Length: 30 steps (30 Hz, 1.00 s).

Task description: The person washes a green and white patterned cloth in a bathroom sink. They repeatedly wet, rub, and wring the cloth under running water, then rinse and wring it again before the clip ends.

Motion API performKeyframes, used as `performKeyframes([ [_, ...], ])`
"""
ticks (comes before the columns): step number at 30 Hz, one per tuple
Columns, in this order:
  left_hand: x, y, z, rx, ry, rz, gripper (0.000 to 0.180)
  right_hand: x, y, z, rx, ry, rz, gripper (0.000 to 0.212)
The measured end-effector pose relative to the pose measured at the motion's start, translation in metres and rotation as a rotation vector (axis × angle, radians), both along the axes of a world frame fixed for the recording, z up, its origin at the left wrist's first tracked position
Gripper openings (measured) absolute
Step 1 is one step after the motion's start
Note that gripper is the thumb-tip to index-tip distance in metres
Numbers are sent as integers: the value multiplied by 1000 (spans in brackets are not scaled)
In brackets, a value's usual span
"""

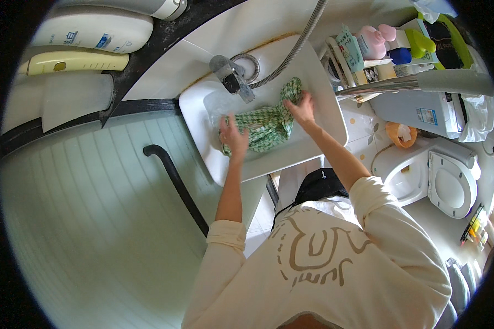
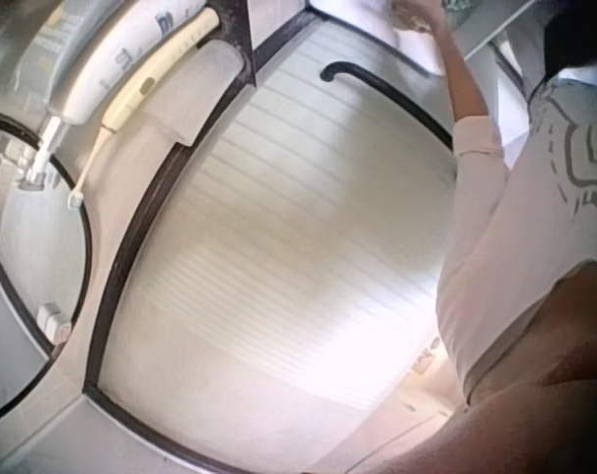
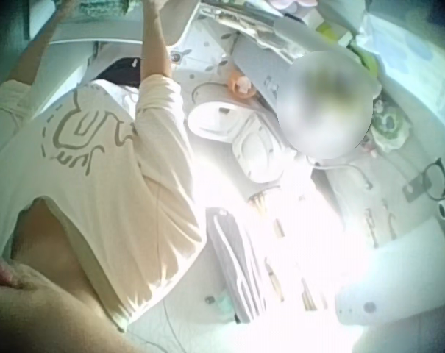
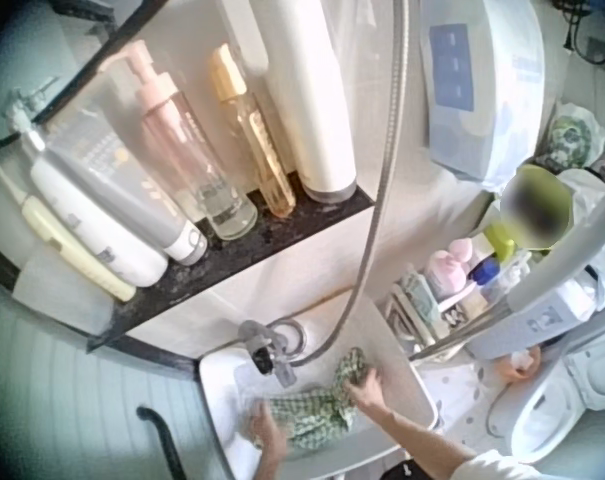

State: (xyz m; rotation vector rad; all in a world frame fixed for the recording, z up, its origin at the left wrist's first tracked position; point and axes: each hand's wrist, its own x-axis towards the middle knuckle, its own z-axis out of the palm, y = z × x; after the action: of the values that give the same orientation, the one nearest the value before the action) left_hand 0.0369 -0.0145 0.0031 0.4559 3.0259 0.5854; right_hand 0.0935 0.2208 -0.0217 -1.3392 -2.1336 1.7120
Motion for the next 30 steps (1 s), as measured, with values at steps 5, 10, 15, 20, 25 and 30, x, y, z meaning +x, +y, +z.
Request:
performKeyframes([
  [5, 20, 6, -10, -181, -63, -146, 47, -9, -3, 8, -43, 25, 200, 70],
  [10, -12, -6, -2, -219, -152, 62, 21, 19, 47, -12, -961, 340, 89, 40],
  [15, -33, -13, 4, -134, -178, 353, 29, 24, 45, -24, -565, 246, -76, 43],
  [20, -6, 1, -3, -40, 174, 322, 26, 32, 5, 13, 437, -139, 79, 70],
  [25, 11, 9, -2, -257, 37, -276, 56, 16, -3, 32, 855, -113, 612, 77],
  [30, -10, 12, -1, -449, -150, -223, 67, -1, 1, 17, 1044, -222, 776, 76],
])
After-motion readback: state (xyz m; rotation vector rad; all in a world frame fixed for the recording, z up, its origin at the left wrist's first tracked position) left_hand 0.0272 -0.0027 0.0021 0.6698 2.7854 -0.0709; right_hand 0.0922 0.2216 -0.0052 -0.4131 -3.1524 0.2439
